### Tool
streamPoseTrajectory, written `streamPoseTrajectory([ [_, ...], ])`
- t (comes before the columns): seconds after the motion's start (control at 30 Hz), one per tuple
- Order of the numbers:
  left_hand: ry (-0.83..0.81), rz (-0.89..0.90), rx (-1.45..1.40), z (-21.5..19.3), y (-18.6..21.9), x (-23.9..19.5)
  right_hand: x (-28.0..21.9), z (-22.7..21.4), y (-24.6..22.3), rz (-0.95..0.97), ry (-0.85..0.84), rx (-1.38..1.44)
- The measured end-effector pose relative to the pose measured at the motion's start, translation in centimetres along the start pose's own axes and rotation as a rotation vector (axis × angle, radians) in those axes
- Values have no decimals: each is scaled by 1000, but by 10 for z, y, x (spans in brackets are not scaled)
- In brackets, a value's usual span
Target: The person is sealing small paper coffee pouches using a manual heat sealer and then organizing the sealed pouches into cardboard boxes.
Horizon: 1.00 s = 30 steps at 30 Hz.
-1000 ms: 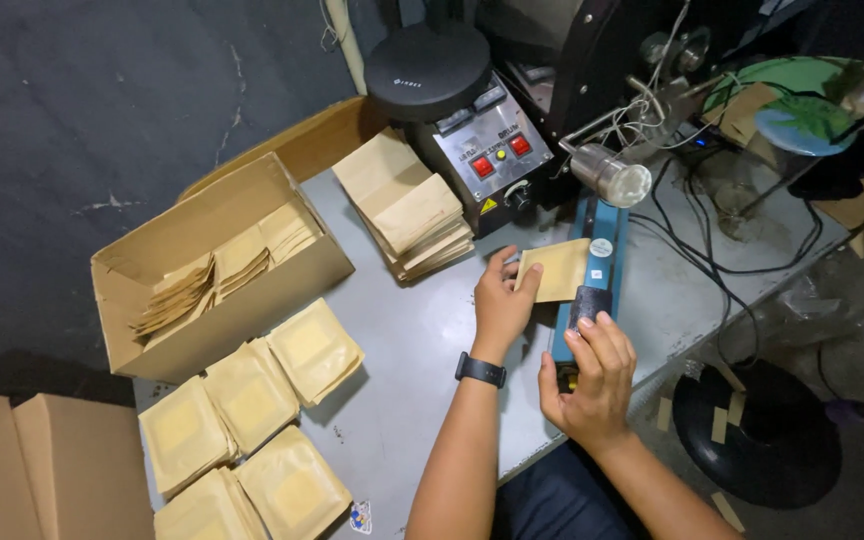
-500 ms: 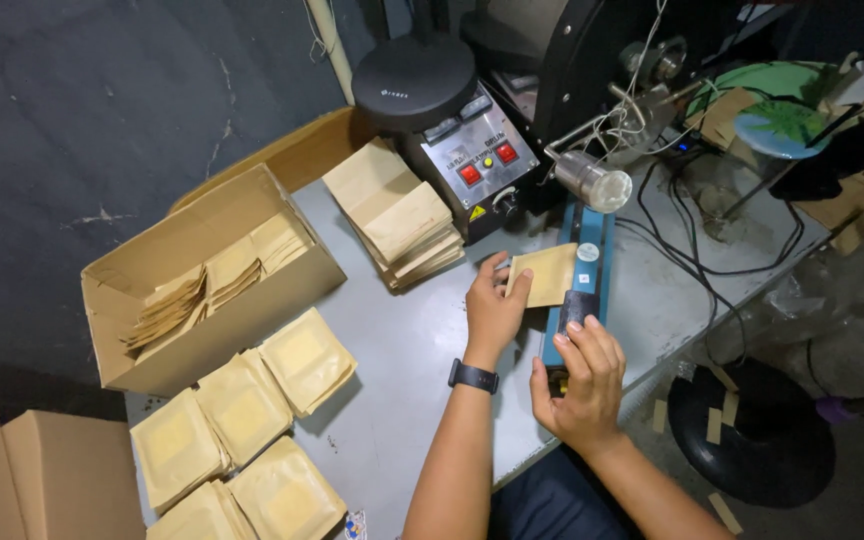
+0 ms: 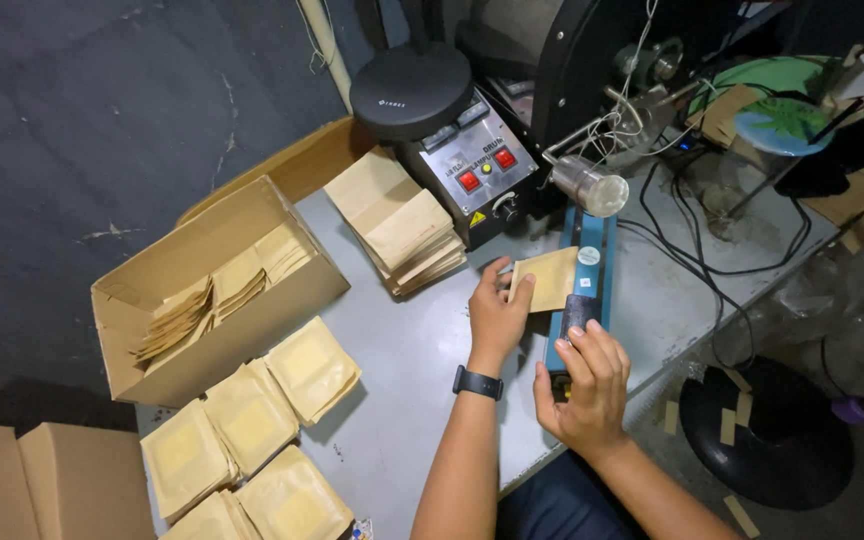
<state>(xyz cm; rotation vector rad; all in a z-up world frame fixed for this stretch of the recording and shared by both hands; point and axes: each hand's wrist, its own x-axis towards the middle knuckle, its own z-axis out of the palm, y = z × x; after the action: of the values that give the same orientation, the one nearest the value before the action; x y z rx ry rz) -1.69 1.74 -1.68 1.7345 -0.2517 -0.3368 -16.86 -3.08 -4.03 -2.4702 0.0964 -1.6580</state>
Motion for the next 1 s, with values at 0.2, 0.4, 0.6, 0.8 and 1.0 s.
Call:
streamPoseTrajectory([
  [0.2, -4, -2, -23, -1, 5, -1, 1, 1, 0, -1, -2, 1],
  [0.4, 0, 17, -6, -1, 3, -2, 2, -2, -1, 3, -14, -3],
  [0.6, -10, 17, -25, -1, -1, -1, 5, -6, -2, -4, -17, -1],
  [0.8, -41, -17, -153, -3, -2, 1, 13, -17, -6, -17, -41, 5],
  [1.0, -65, 9, -258, -4, -24, 15, 25, -24, -13, 4, -23, 33],
])
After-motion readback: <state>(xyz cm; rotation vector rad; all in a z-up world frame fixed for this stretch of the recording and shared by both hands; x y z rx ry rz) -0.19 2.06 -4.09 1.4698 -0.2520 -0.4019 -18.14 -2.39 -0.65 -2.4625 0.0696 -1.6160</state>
